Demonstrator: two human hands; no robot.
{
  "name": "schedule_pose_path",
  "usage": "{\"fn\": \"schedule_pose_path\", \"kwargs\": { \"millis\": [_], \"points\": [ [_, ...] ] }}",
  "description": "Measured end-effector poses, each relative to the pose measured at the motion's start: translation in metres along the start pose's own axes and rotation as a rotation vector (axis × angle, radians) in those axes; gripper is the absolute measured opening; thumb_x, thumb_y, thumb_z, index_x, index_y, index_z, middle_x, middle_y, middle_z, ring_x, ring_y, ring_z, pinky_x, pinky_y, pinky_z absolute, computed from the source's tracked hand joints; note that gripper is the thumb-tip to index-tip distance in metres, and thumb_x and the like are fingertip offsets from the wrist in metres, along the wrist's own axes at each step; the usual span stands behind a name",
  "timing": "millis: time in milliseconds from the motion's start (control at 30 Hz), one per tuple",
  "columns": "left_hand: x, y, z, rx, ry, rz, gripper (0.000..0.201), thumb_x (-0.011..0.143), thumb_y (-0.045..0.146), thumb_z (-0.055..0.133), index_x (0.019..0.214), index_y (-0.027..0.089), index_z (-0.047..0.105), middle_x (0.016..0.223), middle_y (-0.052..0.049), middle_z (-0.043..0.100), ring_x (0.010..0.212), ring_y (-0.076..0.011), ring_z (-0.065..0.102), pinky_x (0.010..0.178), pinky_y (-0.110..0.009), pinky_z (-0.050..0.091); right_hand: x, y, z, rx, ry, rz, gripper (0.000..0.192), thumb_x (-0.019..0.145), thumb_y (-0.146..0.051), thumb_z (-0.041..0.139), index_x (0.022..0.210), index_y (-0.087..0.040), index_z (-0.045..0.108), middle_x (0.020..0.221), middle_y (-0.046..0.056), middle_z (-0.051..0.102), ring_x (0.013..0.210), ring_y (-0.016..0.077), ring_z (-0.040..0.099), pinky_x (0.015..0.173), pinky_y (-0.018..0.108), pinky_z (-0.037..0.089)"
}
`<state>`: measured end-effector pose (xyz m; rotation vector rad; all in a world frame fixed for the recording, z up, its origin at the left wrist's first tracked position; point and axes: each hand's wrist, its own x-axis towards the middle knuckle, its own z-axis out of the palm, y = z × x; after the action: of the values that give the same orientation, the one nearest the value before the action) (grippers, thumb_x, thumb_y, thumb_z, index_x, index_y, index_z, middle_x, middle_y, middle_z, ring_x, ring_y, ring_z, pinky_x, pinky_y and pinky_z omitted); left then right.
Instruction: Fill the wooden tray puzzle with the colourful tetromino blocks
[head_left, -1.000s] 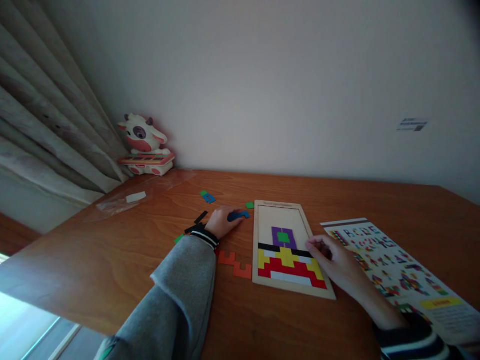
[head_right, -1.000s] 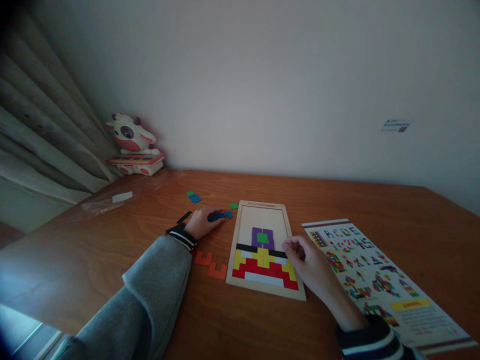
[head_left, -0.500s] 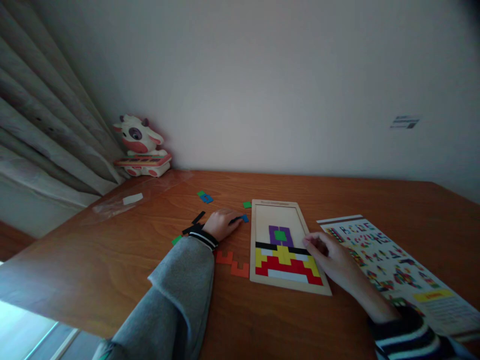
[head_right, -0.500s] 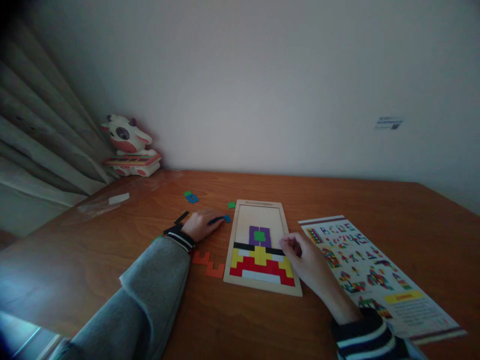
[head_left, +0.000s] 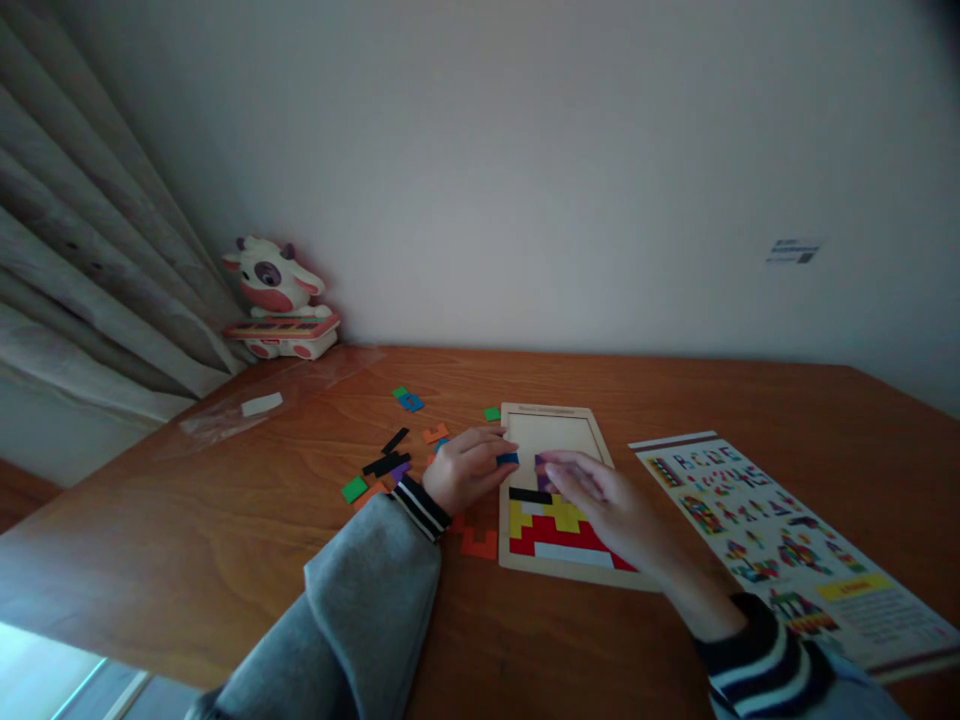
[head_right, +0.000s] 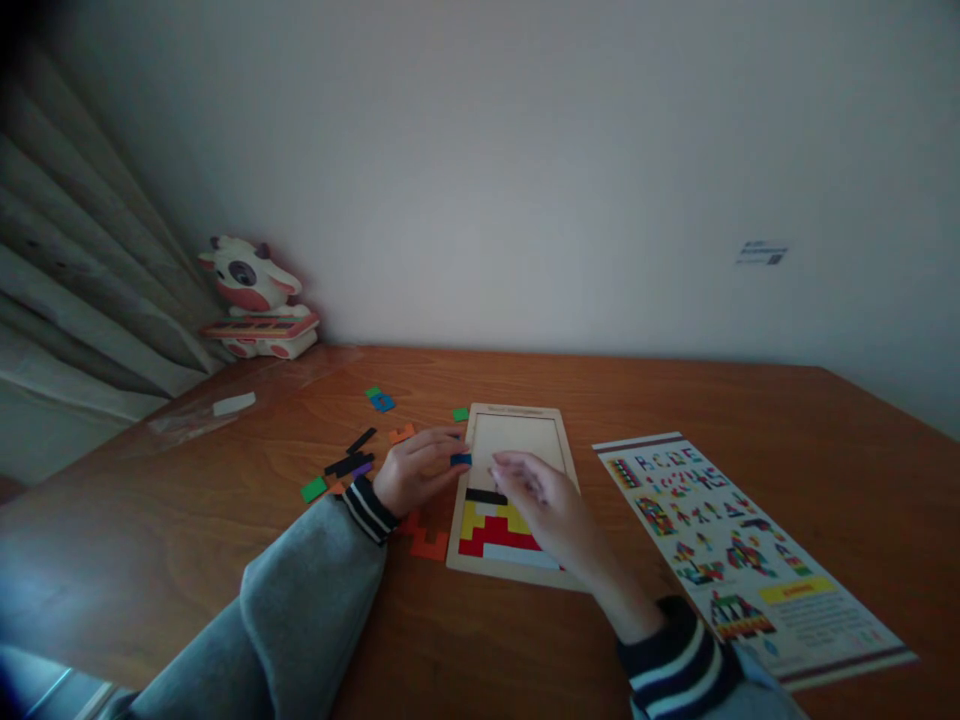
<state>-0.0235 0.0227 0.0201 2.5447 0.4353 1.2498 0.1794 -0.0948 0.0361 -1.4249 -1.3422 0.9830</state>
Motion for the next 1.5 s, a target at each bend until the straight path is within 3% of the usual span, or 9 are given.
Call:
{"fn": "schedule_pose_path", "kwargs": {
  "millis": [100,200,367,567,667,833,1167,1400,1500],
  "points": [
    [-0.002,0.013,0.007,0.010,-0.033,0.060,0.023,0.094,0.032,0.060,0.113,0.021,0.066,0.110,-0.009,0.072,0.113,-0.0191,0.065,0.098,-0.034,0.057,0.010,-0.003,0.019,0.120,-0.086,-0.030,0.039,0.085,-0.051,0.062,0.112,-0.023,0.066,0.107,0.007,0.074,0.096,0.0221,0.070,0.089,0.038,0.056],
    [-0.002,0.016,0.010,0.042,-0.044,0.103,0.028,0.093,0.035,0.061,0.119,0.022,0.063,0.117,-0.009,0.069,0.116,-0.0198,0.064,0.100,-0.035,0.056,0.016,0.005,0.020,0.124,-0.070,-0.058,0.034,0.084,-0.049,0.064,0.102,-0.021,0.070,0.100,0.006,0.075,0.089,0.0207,0.071,0.083,0.036,0.057],
    [-0.002,-0.006,0.004,0.191,-0.078,-0.038,0.031,0.094,0.031,0.058,0.124,0.022,0.060,0.128,-0.010,0.065,0.120,-0.0235,0.059,0.106,-0.044,0.048,0.018,0.022,-0.019,0.068,0.156,0.042,0.038,0.084,-0.053,0.063,0.105,-0.022,0.070,0.102,0.008,0.075,0.087,0.0233,0.073,0.078,0.037,0.059],
    [-0.014,-0.042,0.001,0.280,-0.260,-0.265,0.027,0.092,0.023,0.058,0.117,0.016,0.064,0.119,-0.012,0.069,0.111,-0.0249,0.065,0.100,-0.044,0.051,0.021,0.046,-0.063,-0.033,0.356,-0.031,0.044,0.078,-0.051,0.069,0.110,-0.021,0.070,0.108,0.011,0.075,0.095,0.0279,0.071,0.086,0.044,0.057],
    [-0.015,-0.044,0.001,0.271,-0.292,-0.262,0.020,0.093,0.022,0.057,0.109,0.018,0.068,0.112,-0.008,0.073,0.104,-0.0233,0.067,0.096,-0.040,0.052,0.020,0.051,-0.078,-0.194,0.344,-0.055,0.037,0.079,-0.048,0.069,0.105,-0.022,0.072,0.108,0.009,0.075,0.101,0.0296,0.069,0.095,0.047,0.052],
    [-0.013,-0.042,-0.001,0.247,-0.314,-0.263,0.017,0.093,0.022,0.059,0.106,0.018,0.070,0.104,-0.006,0.074,0.097,-0.0232,0.068,0.090,-0.038,0.053,0.014,0.056,-0.097,-0.368,0.176,-0.045,0.031,0.085,-0.050,0.061,0.100,-0.027,0.077,0.109,0.005,0.076,0.106,0.0308,0.067,0.098,0.048,0.048],
    [-0.014,-0.043,0.000,0.167,-0.271,-0.292,0.017,0.091,0.019,0.061,0.105,0.019,0.069,0.105,-0.006,0.074,0.097,-0.0212,0.069,0.090,-0.035,0.054,0.012,0.057,-0.088,-0.359,0.076,-0.033,0.030,0.086,-0.047,0.062,0.101,-0.026,0.078,0.104,0.006,0.077,0.099,0.0296,0.070,0.090,0.045,0.053],
    [-0.014,-0.039,0.001,0.136,-0.231,-0.267,0.021,0.089,0.018,0.062,0.109,0.018,0.067,0.105,-0.007,0.072,0.095,-0.0199,0.068,0.088,-0.033,0.055,0.013,0.058,-0.086,-0.151,0.130,-0.006,0.031,0.079,-0.045,0.070,0.102,-0.024,0.076,0.106,0.007,0.075,0.099,0.0270,0.069,0.090,0.043,0.055],
    [-0.013,-0.038,0.001,0.123,-0.213,-0.289,0.023,0.087,0.017,0.063,0.110,0.019,0.067,0.101,-0.006,0.074,0.091,-0.0195,0.069,0.086,-0.033,0.056,0.013,0.057,-0.083,-0.012,0.198,0.054,0.036,0.077,-0.048,0.072,0.103,-0.023,0.073,0.106,0.008,0.074,0.090,0.0244,0.071,0.081,0.039,0.059]
  ]
}}
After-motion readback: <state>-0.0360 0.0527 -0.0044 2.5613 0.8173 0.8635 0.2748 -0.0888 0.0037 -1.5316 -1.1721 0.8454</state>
